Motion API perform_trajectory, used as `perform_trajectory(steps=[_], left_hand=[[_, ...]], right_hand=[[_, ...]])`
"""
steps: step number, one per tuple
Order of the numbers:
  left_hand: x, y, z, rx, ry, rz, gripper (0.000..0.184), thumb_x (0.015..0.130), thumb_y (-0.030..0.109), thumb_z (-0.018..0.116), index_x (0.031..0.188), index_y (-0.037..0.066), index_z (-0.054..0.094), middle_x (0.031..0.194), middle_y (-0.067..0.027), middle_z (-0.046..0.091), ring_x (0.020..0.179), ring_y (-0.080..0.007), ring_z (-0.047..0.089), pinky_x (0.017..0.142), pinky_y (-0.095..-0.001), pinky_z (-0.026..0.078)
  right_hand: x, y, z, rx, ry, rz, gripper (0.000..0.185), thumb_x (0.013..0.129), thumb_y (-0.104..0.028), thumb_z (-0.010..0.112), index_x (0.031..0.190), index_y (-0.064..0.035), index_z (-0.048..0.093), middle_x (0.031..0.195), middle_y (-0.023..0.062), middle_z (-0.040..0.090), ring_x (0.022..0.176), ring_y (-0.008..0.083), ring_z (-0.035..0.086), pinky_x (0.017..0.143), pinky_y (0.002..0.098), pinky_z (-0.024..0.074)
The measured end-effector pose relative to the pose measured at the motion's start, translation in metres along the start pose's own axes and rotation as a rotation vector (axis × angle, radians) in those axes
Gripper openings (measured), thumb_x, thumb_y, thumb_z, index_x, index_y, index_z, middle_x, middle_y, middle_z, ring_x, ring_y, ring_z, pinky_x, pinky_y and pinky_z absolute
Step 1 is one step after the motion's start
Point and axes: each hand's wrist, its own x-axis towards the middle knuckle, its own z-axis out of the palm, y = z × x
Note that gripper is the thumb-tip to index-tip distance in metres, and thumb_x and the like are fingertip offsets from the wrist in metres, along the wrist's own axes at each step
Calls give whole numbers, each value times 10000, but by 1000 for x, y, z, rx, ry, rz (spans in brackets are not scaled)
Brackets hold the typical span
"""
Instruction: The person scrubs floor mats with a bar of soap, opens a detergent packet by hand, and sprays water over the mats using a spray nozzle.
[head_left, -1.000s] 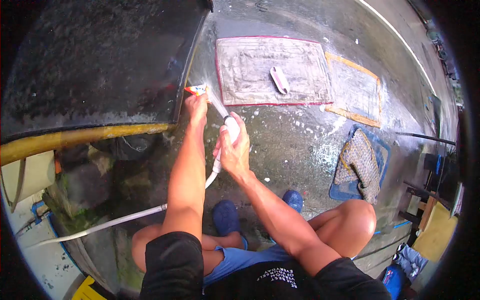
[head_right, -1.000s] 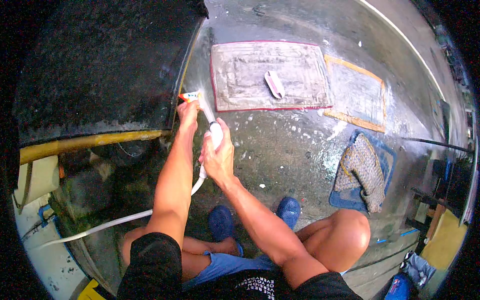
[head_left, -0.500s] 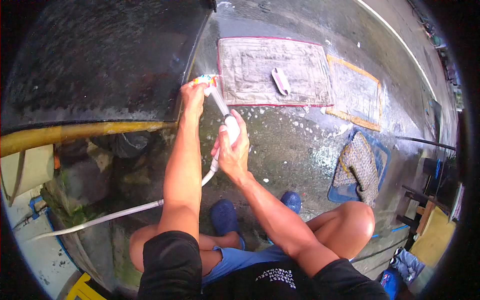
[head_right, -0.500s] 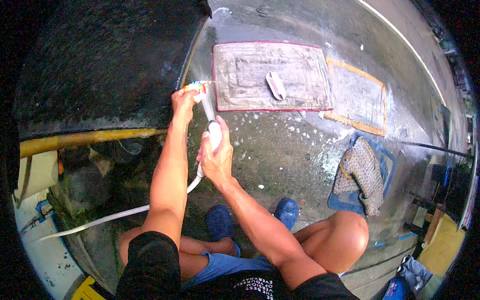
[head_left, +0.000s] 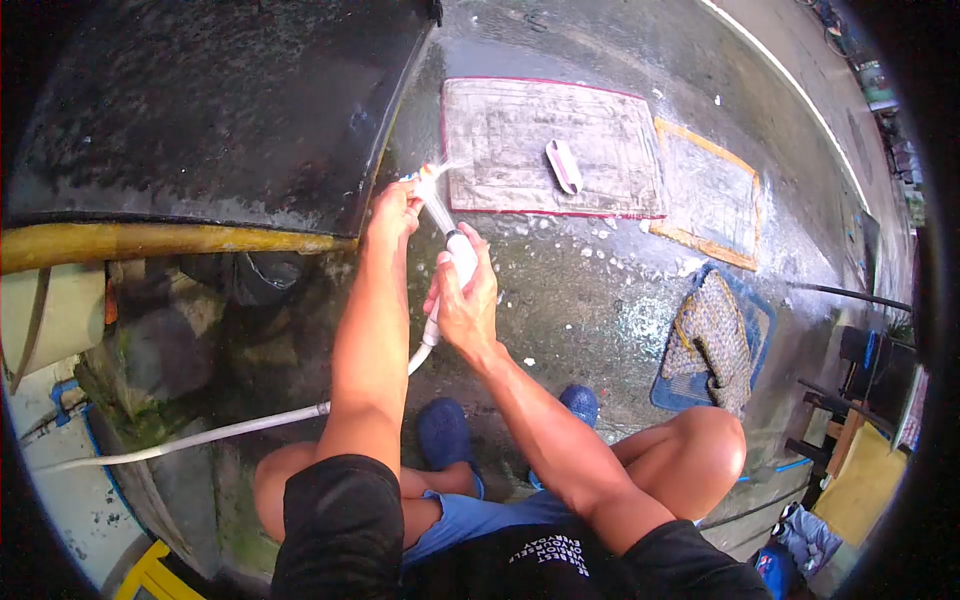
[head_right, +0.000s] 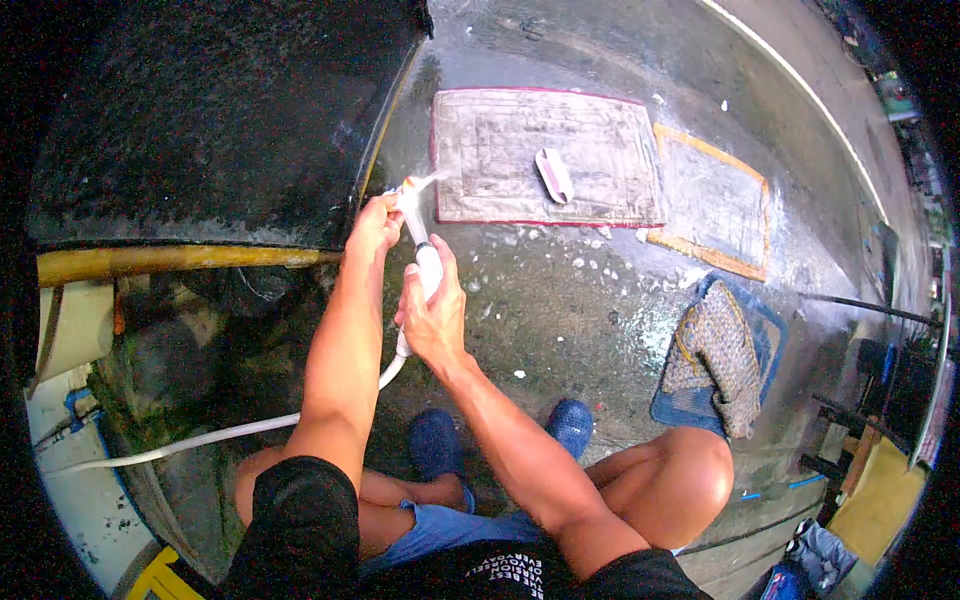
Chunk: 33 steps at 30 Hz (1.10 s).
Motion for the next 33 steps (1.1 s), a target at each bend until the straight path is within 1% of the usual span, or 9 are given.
perform_trajectory(steps=[1, 4, 7, 10, 16, 19, 25, 28, 33], left_hand=[[4, -1, -3, -18, -36, -14, 129, 823, -77, 670, 935, -14, 658, 957, -111, 693, 810, -228, 683, 701, -329, 577], [5, -1, -5, 72, 59, -36, 87, 839, -25, 683, 918, 1, 660, 936, -108, 690, 797, -221, 673, 684, -320, 565], [6, -6, -7, 62, 13, 17, 96, 846, 16, 695, 937, 14, 664, 939, -113, 689, 829, -225, 679, 704, -321, 575], [8, -8, -7, 17, -95, 3, 110, 850, 6, 687, 956, 12, 660, 950, -111, 688, 840, -231, 684, 732, -325, 582], [-11, -5, 4, 65, 56, 28, 124, 852, -17, 672, 972, -2, 647, 983, -126, 684, 888, -269, 684, 809, -380, 583], [-17, -3, 8, 121, 102, 41, 163, 884, -16, 562, 1040, -5, 609, 1001, -127, 682, 910, -260, 684, 822, -373, 583], [-8, -6, 4, 83, 81, 4, 135, 894, 3, 584, 1025, -5, 616, 987, -128, 696, 888, -258, 698, 798, -371, 588], [-10, -5, 3, 59, 85, 9, 176, 851, -38, 633, 1025, -53, 618, 978, -162, 681, 891, -282, 697, 835, -414, 589], [-13, -5, 1, 101, 51, -6, 183, 856, -30, 628, 1038, -47, 615, 985, -160, 681, 891, -279, 695, 834, -410, 589]], right_hand=[[0, 0, 0, 1, -1, 6, 540, 998, -124, 522, 1497, -55, 328, 664, 40, 569, 508, 127, 560, 462, 307, 494], [0, 0, 0, 2, -2, 21, 536, 997, -121, 522, 1494, -49, 332, 666, 39, 570, 506, 126, 560, 460, 305, 493], [-1, -1, 1, 5, -2, 13, 531, 1007, -153, 525, 1484, -24, 333, 662, 42, 556, 487, 131, 546, 449, 300, 479], [-2, -2, 1, 18, -7, -7, 541, 1013, -177, 528, 1484, -10, 322, 656, 45, 548, 478, 132, 539, 441, 295, 469], [-1, -2, 1, 24, -7, -5, 552, 1014, -181, 525, 1490, -9, 303, 653, 46, 547, 477, 129, 538, 436, 286, 461], [0, -1, 0, 43, -12, -2, 551, 1013, -175, 522, 1490, -9, 303, 655, 44, 546, 477, 129, 538, 437, 286, 464], [-1, -4, -1, 3, -11, 7, 548, 1013, -163, 516, 1493, -10, 300, 658, 40, 544, 479, 130, 538, 443, 285, 469], [0, 0, 0, 1, 1, 0, 546, 1013, -160, 513, 1494, -14, 301, 658, 41, 546, 480, 132, 539, 447, 286, 472], [1, -2, -1, -18, -1, 2, 540, 1015, -153, 508, 1492, -7, 301, 661, 45, 549, 479, 131, 537, 449, 288, 474]])
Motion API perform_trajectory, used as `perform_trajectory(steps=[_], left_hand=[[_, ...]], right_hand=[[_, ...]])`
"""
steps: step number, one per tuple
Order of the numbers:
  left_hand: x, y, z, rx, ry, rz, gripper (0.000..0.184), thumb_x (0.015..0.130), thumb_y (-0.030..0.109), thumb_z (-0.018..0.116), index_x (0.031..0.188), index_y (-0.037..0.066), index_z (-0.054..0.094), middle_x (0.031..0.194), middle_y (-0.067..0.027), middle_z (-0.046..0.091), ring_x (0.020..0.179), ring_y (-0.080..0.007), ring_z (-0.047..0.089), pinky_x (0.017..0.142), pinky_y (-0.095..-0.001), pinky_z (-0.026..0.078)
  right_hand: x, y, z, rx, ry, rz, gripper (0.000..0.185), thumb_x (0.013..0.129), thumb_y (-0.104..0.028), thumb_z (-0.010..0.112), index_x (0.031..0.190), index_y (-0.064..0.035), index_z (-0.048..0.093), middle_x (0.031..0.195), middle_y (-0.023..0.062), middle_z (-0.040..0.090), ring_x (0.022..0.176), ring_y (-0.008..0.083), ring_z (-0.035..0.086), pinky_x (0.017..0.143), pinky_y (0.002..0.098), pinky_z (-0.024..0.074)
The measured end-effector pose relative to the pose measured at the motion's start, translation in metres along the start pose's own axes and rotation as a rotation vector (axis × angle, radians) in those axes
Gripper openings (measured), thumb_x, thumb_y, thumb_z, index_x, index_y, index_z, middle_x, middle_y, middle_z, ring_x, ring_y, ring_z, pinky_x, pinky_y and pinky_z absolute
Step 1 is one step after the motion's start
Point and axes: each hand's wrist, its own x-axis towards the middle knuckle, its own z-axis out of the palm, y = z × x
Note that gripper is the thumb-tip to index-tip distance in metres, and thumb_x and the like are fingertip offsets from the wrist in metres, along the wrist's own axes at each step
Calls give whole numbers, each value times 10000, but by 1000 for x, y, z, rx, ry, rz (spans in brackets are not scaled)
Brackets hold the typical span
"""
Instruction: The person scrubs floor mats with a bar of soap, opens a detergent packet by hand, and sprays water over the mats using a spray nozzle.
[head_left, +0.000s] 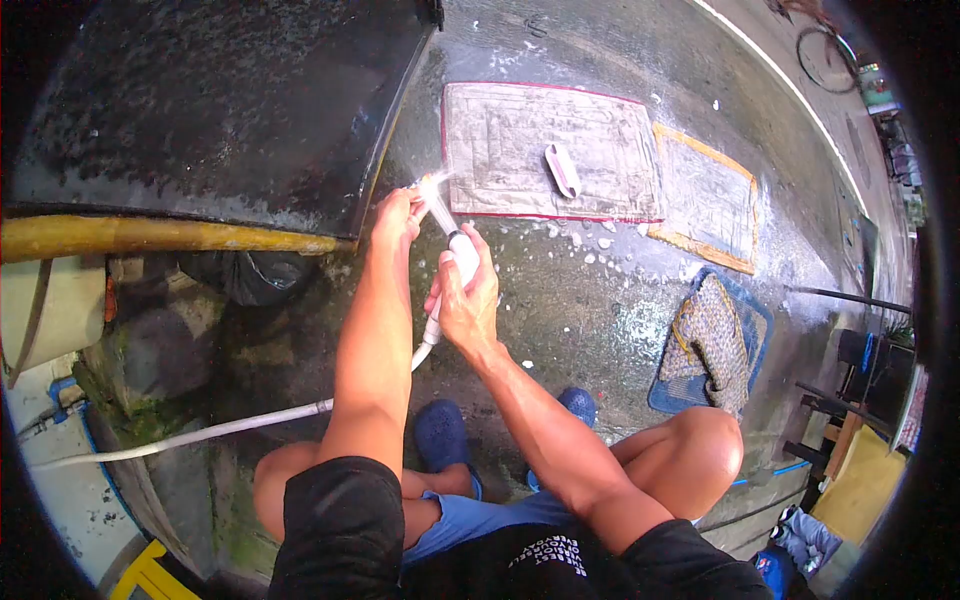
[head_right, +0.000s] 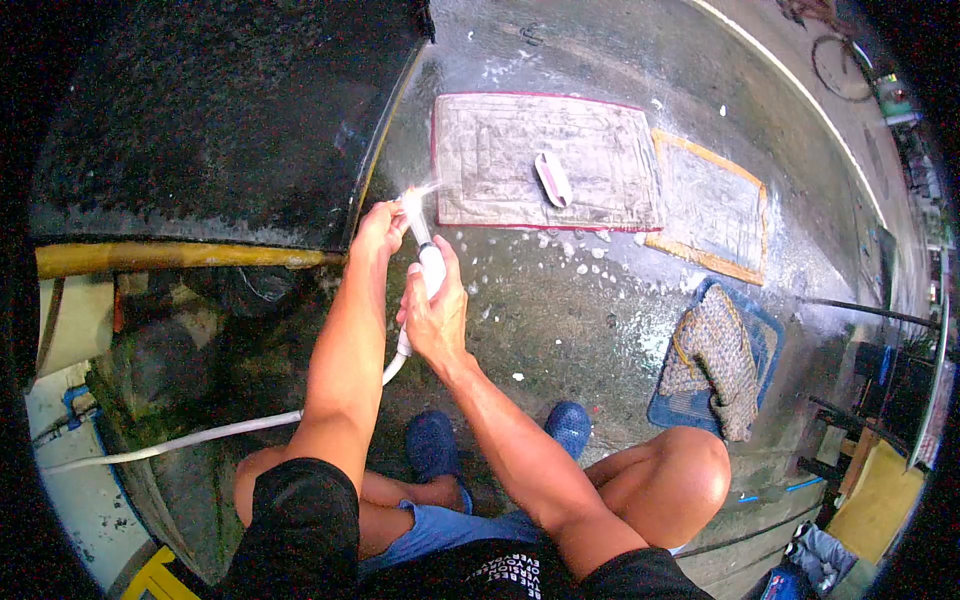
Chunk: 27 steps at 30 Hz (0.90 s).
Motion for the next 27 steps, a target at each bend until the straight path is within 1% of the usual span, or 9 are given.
perform_trajectory(steps=[2, 5, 10, 16, 19, 22, 25, 26, 27], left_hand=[[6, -2, -5, 0, -29, -11, 183, 854, -28, 629, 1036, -46, 616, 981, -157, 680, 883, -277, 693, 825, -410, 589], [26, -9, -15, -10, -51, -20, 168, 848, -33, 628, 1015, -38, 621, 964, -152, 677, 872, -274, 691, 811, -412, 589], [6, -7, -7, -24, 12, 42, 146, 841, -44, 617, 986, -34, 624, 931, -146, 673, 860, -273, 687, 806, -416, 592], [4, -2, -9, -1, -53, -10, 144, 828, -45, 624, 971, -31, 613, 924, -137, 670, 834, -272, 677, 833, -427, 591], [6, -3, -12, 29, 23, -18, 173, 823, -54, 614, 993, -21, 622, 936, -132, 673, 848, -248, 677, 832, -416, 590], [-10, -4, -5, 218, 82, 55, 162, 894, 19, 576, 1034, 10, 658, 1009, -108, 700, 912, -208, 683, 864, -360, 569], [-56, 8, 11, 628, -211, 137, 206, 885, 39, 608, 1071, -5, 686, 988, -100, 729, 882, -202, 709, 800, -347, 579], [-43, -2, 2, 566, -339, 103, 212, 884, 77, 645, 1069, -8, 708, 959, -102, 744, 853, -201, 723, 752, -338, 581], [-46, -2, 2, 598, -458, 62, 204, 889, 112, 669, 1051, -3, 715, 941, -98, 737, 830, -175, 706, 731, -318, 565]], right_hand=[[1, 0, 0, 11, -14, 2, 540, 1016, -151, 507, 1489, 1, 298, 660, 45, 549, 479, 130, 536, 448, 288, 474], [2, 4, 0, 26, -5, 12, 555, 1005, -168, 525, 1499, -34, 313, 638, 52, 581, 488, 143, 584, 452, 319, 491], [3, 8, 2, 14, 6, 15, 557, 1005, -172, 527, 1500, -35, 312, 640, 57, 588, 488, 146, 588, 456, 323, 495], [5, 9, 0, -5, -2, 35, 574, 1004, -190, 531, 1506, -34, 302, 644, 61, 596, 488, 151, 592, 459, 325, 500], [6, 11, 0, 8, -5, 49, 581, 1005, -194, 530, 1511, -35, 294, 647, 59, 594, 489, 152, 591, 460, 323, 500], [6, 13, 2, 19, 14, 41, 582, 1006, -190, 529, 1514, -36, 289, 654, 57, 593, 493, 148, 587, 461, 318, 500], [2, 9, 7, 66, 48, 54, 569, 1016, -174, 524, 1509, -26, 281, 682, 47, 571, 498, 140, 565, 466, 298, 499], [1, 7, 9, 86, 60, 61, 563, 1020, -168, 522, 1506, -21, 278, 694, 42, 560, 499, 136, 555, 468, 288, 499], [-1, 9, 11, 103, 71, 49, 559, 1017, -168, 523, 1503, -26, 285, 688, 47, 570, 506, 137, 566, 470, 295, 500]])
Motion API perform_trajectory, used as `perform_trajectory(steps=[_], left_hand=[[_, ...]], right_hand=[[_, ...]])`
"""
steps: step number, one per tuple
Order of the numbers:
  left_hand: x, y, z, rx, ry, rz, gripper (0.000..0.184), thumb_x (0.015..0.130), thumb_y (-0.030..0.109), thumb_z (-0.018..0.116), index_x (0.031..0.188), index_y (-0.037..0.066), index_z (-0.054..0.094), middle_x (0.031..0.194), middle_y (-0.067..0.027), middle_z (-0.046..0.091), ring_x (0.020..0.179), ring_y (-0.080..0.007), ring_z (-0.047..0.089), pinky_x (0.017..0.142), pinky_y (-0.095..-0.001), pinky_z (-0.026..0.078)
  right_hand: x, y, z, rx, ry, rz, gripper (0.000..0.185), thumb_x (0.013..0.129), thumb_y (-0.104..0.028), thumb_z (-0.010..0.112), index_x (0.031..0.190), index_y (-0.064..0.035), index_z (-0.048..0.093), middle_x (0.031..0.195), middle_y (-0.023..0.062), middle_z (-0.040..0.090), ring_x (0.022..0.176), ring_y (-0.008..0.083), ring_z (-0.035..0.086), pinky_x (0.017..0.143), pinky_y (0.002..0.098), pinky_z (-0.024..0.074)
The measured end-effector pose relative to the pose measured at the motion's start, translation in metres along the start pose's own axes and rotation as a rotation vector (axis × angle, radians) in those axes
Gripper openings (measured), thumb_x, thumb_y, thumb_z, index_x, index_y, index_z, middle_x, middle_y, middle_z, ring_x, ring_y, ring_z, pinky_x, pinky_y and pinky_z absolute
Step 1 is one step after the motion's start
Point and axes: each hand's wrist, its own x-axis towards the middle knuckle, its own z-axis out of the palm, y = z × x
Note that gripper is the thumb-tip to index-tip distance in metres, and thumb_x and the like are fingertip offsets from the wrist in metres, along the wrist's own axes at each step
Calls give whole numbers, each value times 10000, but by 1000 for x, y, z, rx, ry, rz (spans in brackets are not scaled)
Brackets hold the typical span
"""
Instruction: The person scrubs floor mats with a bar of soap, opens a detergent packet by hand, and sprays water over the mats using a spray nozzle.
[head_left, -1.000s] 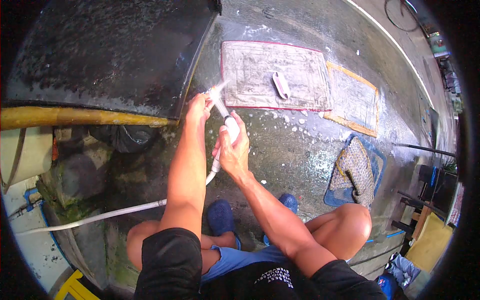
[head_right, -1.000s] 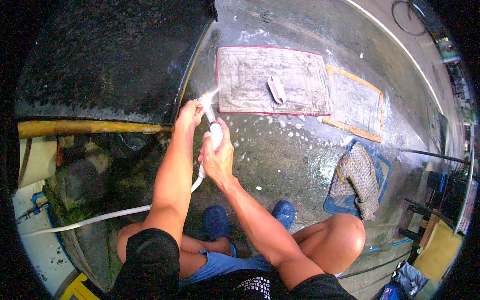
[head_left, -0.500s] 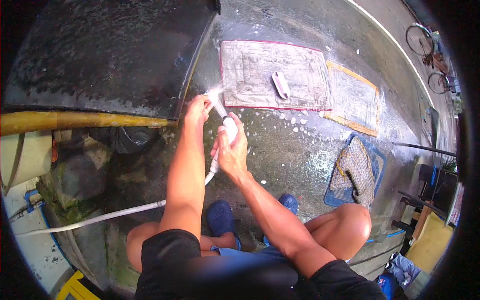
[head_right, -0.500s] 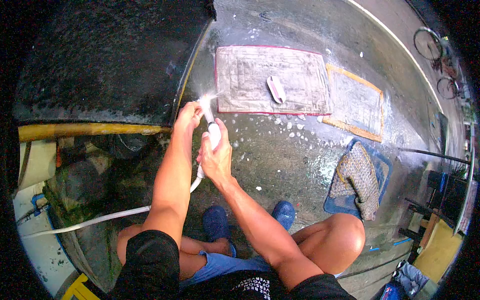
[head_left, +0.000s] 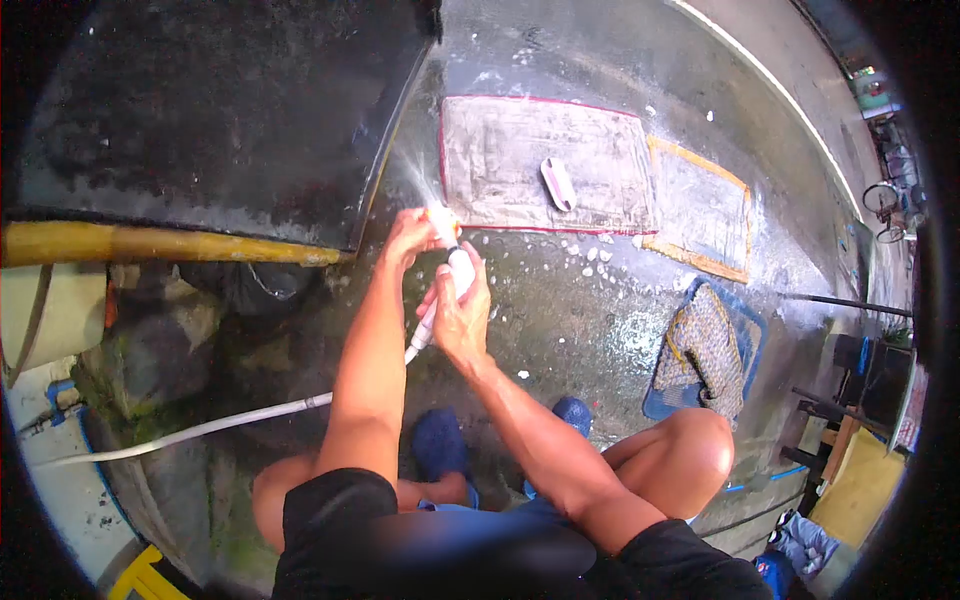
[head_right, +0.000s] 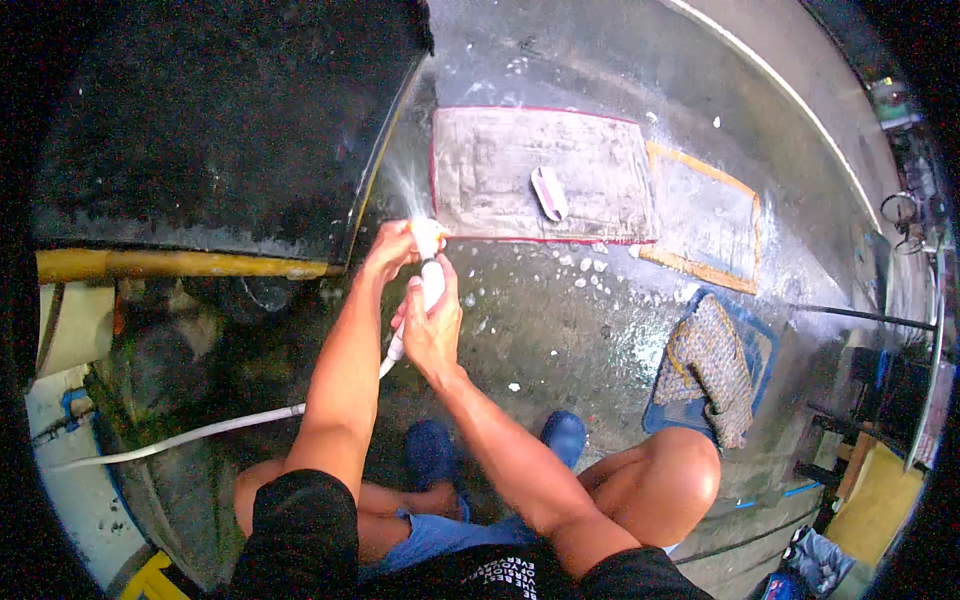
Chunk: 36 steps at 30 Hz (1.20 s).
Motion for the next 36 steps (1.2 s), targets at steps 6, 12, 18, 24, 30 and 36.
perform_trajectory(steps=[6, 12, 18, 24, 30, 36], left_hand=[[12, -5, 3, 610, -163, 9, 60, 793, 23, 672, 839, 58, 689, 756, -7, 629, 706, -153, 596, 628, -328, 511], [44, -18, -17, 1498, -122, 246, 226, 736, 290, 740, 759, 70, 695, 777, -186, 704, 757, -405, 694, 685, -484, 536], [-34, 63, 21, 1256, -54, 360, 180, 811, 208, 698, 898, 58, 745, 875, -230, 706, 873, -405, 700, 764, -510, 546], [4, -14, -6, 1042, 193, 286, 301, 892, 338, 642, 951, 52, 716, 1042, -253, 678, 1018, -446, 638, 839, -488, 508], [-11, -8, 23, 1273, 8, 208, 305, 763, 305, 751, 771, 8, 685, 779, -185, 693, 745, -261, 673, 677, -441, 505], [-12, -9, 26, 392, -119, 10, 160, 834, 98, 693, 975, 23, 694, 900, -101, 715, 787, -222, 686, 706, -367, 563]], right_hand=[[-14, 20, 5, -22, 33, -206, 525, 1010, -164, 538, 1464, -23, 315, 717, 57, 606, 563, 145, 601, 514, 332, 516], [-33, 3, 3, -21, 101, -12, 550, 1017, -241, 544, 1488, -31, 354, 739, 67, 623, 613, 155, 632, 581, 342, 537], [-38, 7, 1, 35, 130, -49, 517, 1020, -236, 531, 1467, -34, 366, 750, 65, 613, 621, 148, 626, 579, 338, 536], [-32, 17, -5, 138, 153, -114, 339, 1022, -164, 487, 1323, -15, 449, 682, 52, 590, 556, 143, 602, 504, 313, 498], [-43, 15, -8, 101, 120, -48, 411, 1017, -190, 506, 1372, -3, 415, 694, 68, 597, 559, 157, 602, 524, 318, 513], [-49, 22, -6, 101, 208, -88, 508, 1027, -201, 509, 1463, -9, 332, 737, 75, 583, 569, 161, 601, 526, 314, 530]])
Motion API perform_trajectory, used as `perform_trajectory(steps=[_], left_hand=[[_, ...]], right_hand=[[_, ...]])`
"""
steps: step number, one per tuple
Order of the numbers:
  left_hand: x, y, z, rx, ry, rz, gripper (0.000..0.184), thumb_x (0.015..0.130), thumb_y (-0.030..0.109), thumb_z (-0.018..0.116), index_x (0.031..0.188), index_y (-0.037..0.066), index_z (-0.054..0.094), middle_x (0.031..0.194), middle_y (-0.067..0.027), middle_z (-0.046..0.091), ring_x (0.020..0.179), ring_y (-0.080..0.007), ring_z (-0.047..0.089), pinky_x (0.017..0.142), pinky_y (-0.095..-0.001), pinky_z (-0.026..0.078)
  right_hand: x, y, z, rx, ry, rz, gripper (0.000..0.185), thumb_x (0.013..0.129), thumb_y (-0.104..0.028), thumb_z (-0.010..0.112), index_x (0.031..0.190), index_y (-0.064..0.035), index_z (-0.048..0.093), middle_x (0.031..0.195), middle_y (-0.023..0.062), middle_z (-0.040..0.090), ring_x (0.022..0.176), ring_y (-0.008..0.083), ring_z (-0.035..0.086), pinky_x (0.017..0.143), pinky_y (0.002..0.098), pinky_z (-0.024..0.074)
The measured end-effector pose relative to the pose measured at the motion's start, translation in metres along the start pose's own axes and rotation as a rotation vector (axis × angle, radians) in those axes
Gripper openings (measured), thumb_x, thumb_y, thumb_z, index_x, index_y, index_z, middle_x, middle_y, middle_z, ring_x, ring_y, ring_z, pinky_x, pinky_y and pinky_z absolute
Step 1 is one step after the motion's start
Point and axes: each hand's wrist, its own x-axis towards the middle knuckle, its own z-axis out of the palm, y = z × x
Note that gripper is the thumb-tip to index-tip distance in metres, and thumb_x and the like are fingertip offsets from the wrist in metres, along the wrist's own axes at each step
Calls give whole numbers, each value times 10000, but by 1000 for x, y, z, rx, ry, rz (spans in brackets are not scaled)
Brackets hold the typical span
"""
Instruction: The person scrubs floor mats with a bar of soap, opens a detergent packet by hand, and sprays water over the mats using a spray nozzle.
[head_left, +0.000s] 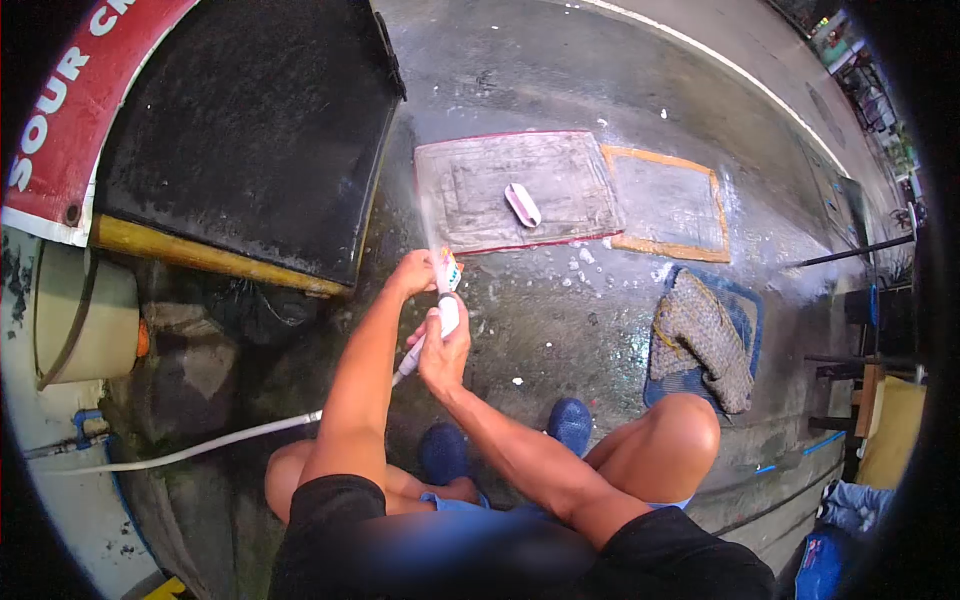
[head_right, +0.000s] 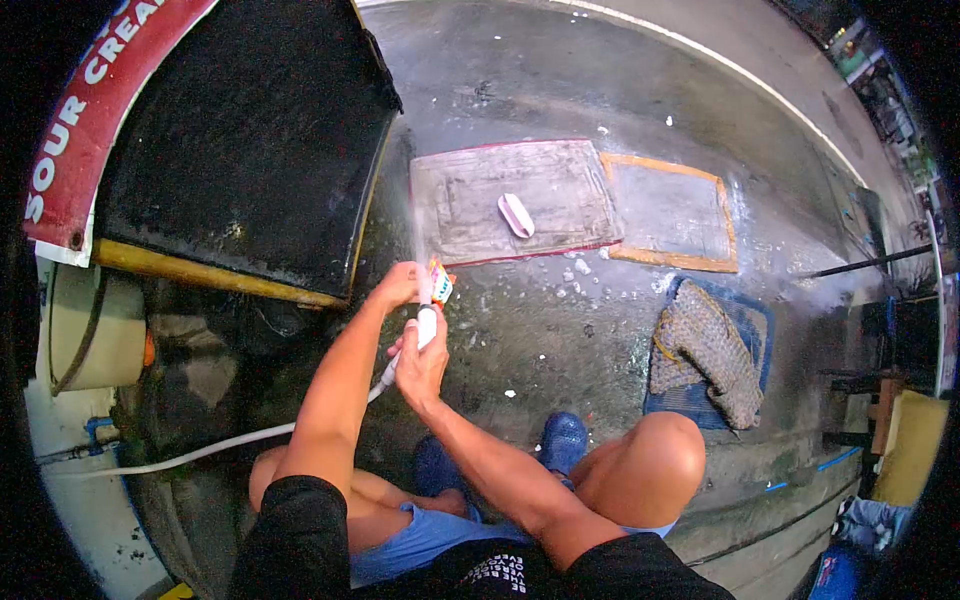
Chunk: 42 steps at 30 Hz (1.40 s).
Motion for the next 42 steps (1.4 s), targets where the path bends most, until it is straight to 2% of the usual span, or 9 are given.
perform_trajectory(steps=[4, 9, 14, 16, 18, 22, 31, 34, 42], left_hand=[[-12, 19, -4, 150, 79, -130, 326, 837, -37, 631, 1161, -12, 615, 1007, -130, 703, 846, -207, 686, 637, -347, 565], [-1, 1, -18, 940, 256, -76, 525, 761, 194, 725, 1233, 0, 605, 1241, -287, 623, 1189, -433, 590, 1019, -468, 486], [-10, 68, -22, 1075, -115, -76, 402, 807, 255, 694, 1116, 0, 667, 1076, -230, 697, 969, -358, 695, 912, -446, 539], [-33, 116, -7, 495, -282, -369, 440, 930, 416, 610, 1182, 60, 670, 1084, -95, 676, 969, -295, 662, 875, -567, 504], [-63, 169, 15, 345, -582, -419, 620, 981, 583, 457, 1248, 45, 611, 1230, -98, 643, 1053, -243, 630, 833, -442, 503], [-135, 233, 61, 448, -498, -303, 735, 963, 608, 508, 1468, 79, 434, 1393, -92, 531, 1235, -240, 508, 1045, -429, 399], [-172, 234, 80, 724, 65, 345, 823, 880, 745, 534, 1154, -30, 571, 1068, -239, 665, 1034, -337, 664, 890, -440, 496], [-175, 264, 90, 762, -103, 479, 804, 897, 759, 492, 1080, -19, 581, 857, -152, 633, 826, -256, 608, 736, -411, 483], [-164, 275, 120, 233, -579, 501, 688, 881, 728, 556, 825, 42, 587, 635, 13, 498, 521, -57, 436, 459, -229, 342]], right_hand=[[14, -19, -2, 60, 128, -8, 495, 1025, -199, 506, 1443, 1, 333, 732, 80, 584, 553, 171, 606, 508, 321, 524], [46, -43, -17, 59, 275, -38, 514, 1009, -193, 532, 1432, 26, 339, 729, 86, 594, 535, 168, 597, 496, 325, 511], [51, -40, -22, 29, 314, -109, 524, 1018, -195, 527, 1462, -13, 316, 747, 75, 587, 542, 160, 578, 501, 318, 502], [51, -39, -20, -77, 365, -129, 533, 1009, -195, 537, 1463, 1, 336, 759, 71, 609, 624, 152, 604, 559, 313, 506], [60, -33, -15, -165, 451, -235, 534, 1003, -197, 543, 1458, 9, 353, 763, 69, 622, 665, 148, 617, 596, 314, 509], [61, -55, -2, -282, 517, -340, 634, 976, -339, 559, 1449, 36, 363, 1235, 287, 598, 1078, 390, 622, 941, 468, 476], [70, -97, -60, 94, -368, -402, 1021, 934, -420, 638, 1589, -15, -33, 1635, 196, 129, 1495, 314, 197, 1214, 402, 157], [74, -106, -109, 692, -97, -159, 879, 919, -363, 627, 1590, -47, 157, 1461, 138, 461, 1301, 248, 468, 1089, 434, 376], [108, -63, -163, 193, 505, -40, 472, 971, -203, 543, 1397, -11, 479, 1219, 136, 612, 995, 217, 606, 818, 366, 543]])
